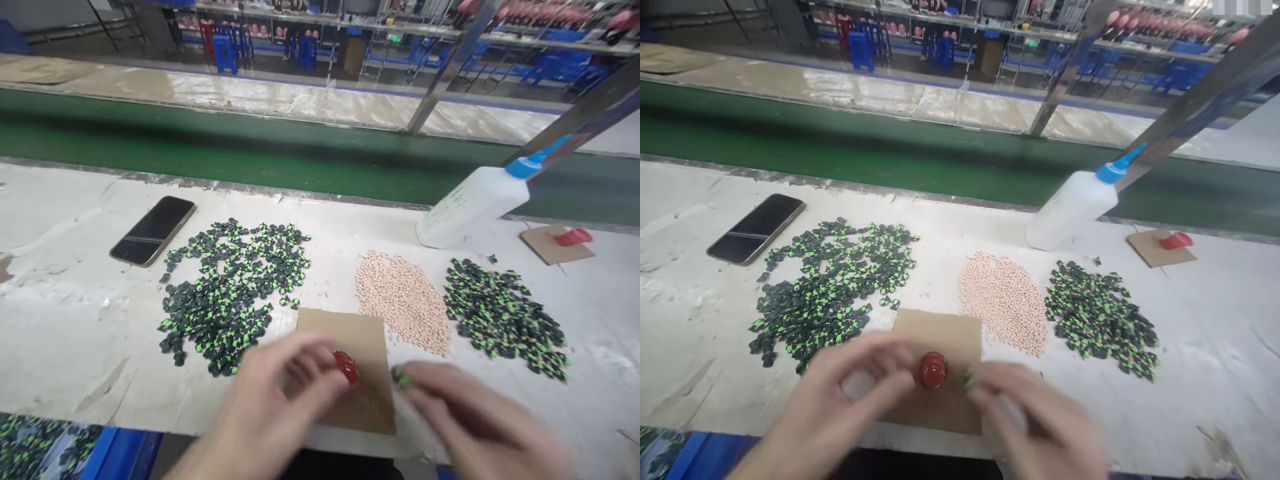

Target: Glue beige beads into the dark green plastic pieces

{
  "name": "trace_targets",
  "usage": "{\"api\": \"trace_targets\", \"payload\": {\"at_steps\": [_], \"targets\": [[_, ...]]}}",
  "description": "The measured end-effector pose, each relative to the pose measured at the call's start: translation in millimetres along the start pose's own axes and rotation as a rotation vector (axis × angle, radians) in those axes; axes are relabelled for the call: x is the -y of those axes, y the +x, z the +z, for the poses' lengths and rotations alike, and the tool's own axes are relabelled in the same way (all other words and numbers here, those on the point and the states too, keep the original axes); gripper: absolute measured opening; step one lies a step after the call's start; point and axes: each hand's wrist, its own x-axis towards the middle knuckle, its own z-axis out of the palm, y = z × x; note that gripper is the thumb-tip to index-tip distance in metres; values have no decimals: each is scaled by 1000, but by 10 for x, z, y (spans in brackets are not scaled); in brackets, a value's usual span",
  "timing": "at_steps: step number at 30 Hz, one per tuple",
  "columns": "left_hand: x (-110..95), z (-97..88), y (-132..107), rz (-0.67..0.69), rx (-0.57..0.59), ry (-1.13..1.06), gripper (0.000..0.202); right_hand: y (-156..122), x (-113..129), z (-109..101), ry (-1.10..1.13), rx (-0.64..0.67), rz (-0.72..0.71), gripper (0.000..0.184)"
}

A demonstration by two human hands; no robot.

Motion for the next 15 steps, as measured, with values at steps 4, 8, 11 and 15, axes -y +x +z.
{"api": "trace_targets", "payload": {"at_steps": [4, 8, 11, 15], "targets": [[407, -195, 292, 308, -260, 643, 36, 184, -720, -273, -575, -423, 25, 28], [586, -257, 452, 383, -203, 770, 43, 326, -1141, -490, -681, -402, -42, 39], [602, -278, 455, 408, -150, 819, 48, 358, -1108, -463, -697, -389, -79, 34], [637, -310, 446, 388, -110, 856, 49, 423, -810, -223, -620, -221, -128, 26]]}}
